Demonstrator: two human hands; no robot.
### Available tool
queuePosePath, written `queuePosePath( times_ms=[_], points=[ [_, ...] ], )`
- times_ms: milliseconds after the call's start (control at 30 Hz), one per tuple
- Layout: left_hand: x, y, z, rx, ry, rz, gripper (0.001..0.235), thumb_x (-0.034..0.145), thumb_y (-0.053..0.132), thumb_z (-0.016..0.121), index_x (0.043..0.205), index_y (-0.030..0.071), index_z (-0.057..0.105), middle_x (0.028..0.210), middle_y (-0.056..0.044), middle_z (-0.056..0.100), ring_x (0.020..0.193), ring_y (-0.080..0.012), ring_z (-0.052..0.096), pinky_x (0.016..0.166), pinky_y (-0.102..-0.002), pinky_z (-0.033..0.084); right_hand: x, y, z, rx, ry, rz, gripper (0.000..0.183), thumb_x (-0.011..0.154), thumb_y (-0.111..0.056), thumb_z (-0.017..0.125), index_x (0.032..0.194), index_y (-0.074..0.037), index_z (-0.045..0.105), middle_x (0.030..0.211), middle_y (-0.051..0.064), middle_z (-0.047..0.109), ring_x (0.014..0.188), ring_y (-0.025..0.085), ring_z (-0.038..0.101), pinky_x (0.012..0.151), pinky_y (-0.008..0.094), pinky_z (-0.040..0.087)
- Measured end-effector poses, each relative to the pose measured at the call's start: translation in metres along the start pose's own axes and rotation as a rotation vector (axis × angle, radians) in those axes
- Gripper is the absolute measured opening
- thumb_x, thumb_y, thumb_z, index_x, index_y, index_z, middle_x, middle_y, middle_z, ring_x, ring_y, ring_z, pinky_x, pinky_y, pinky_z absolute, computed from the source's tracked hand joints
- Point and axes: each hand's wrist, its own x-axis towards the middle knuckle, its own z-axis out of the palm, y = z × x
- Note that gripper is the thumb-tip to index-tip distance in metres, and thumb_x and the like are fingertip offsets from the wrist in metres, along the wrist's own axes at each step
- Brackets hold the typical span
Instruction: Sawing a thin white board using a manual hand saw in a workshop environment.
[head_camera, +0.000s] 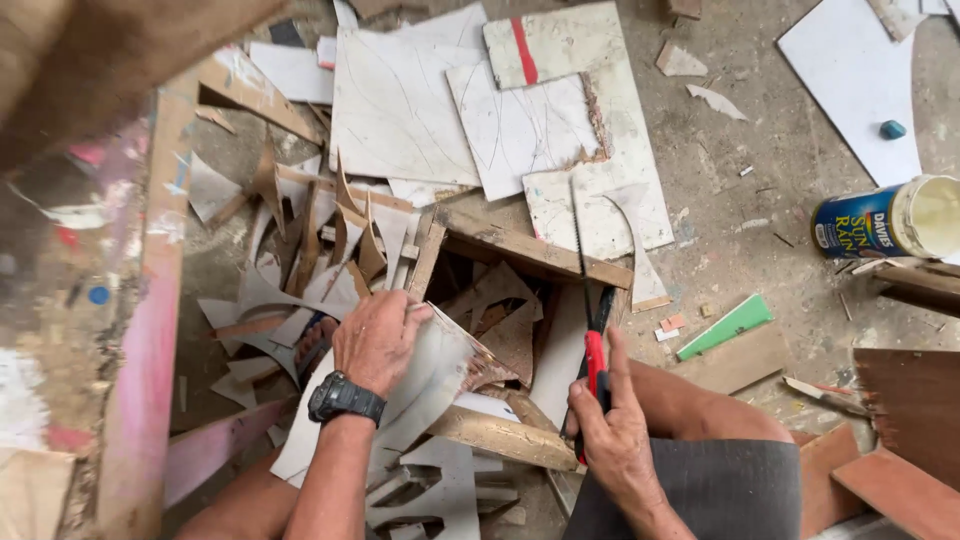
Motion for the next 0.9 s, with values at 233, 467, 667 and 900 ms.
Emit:
queuePosePath(
  times_ms=[233, 467, 667, 900],
  points=[
    [-0.072, 0.072, -0.063, -0.035, 0.117, 0.246, 0.020, 0.102, 0.040, 0.050, 0.090, 0.027, 0.059, 0.082, 0.010, 0.058, 0.069, -0.0069, 0.051, 0.058, -0.022, 0.047, -0.027, -0.024, -0.022, -0.178, 0.028, -0.513, 0.041, 0.100, -0.024, 0.060, 0.139, -0.020, 0.068, 0.092, 0.002, 0.050, 0.070, 0.014, 0.049, 0.063, 0.030, 0.044],
    [-0.154, 0.131, -0.071, -0.046, 0.209, 0.515, 0.020, 0.102, 0.037, 0.058, 0.095, 0.019, 0.062, 0.085, 0.001, 0.055, 0.076, -0.0194, 0.057, 0.053, -0.039, 0.049, -0.068, -0.061, -0.060, -0.437, -0.168, -0.510, 0.037, 0.100, -0.044, 0.054, 0.129, -0.026, 0.070, 0.097, 0.005, 0.056, 0.071, 0.022, 0.055, 0.063, 0.037, 0.045],
    [-0.189, 0.146, -0.059, -0.023, 0.277, 0.614, 0.022, 0.098, 0.036, 0.068, 0.098, 0.015, 0.064, 0.086, -0.001, 0.055, 0.076, -0.0211, 0.056, 0.054, -0.039, 0.049, -0.092, -0.032, -0.071, -0.397, -0.206, -0.695, 0.022, 0.104, -0.030, 0.055, 0.111, -0.017, 0.071, 0.084, 0.005, 0.052, 0.070, 0.022, 0.056, 0.062, 0.037, 0.043],
    [-0.212, 0.161, -0.052, 0.000, 0.186, 0.641, 0.024, 0.083, 0.024, 0.082, 0.095, 0.013, 0.066, 0.089, -0.003, 0.058, 0.082, -0.0266, 0.059, 0.061, -0.044, 0.051, -0.120, -0.021, -0.084, -0.465, -0.211, -0.721, 0.018, 0.105, -0.028, 0.052, 0.102, -0.015, 0.064, 0.084, 0.005, 0.047, 0.068, 0.023, 0.052, 0.065, 0.037, 0.042]
  ],
)
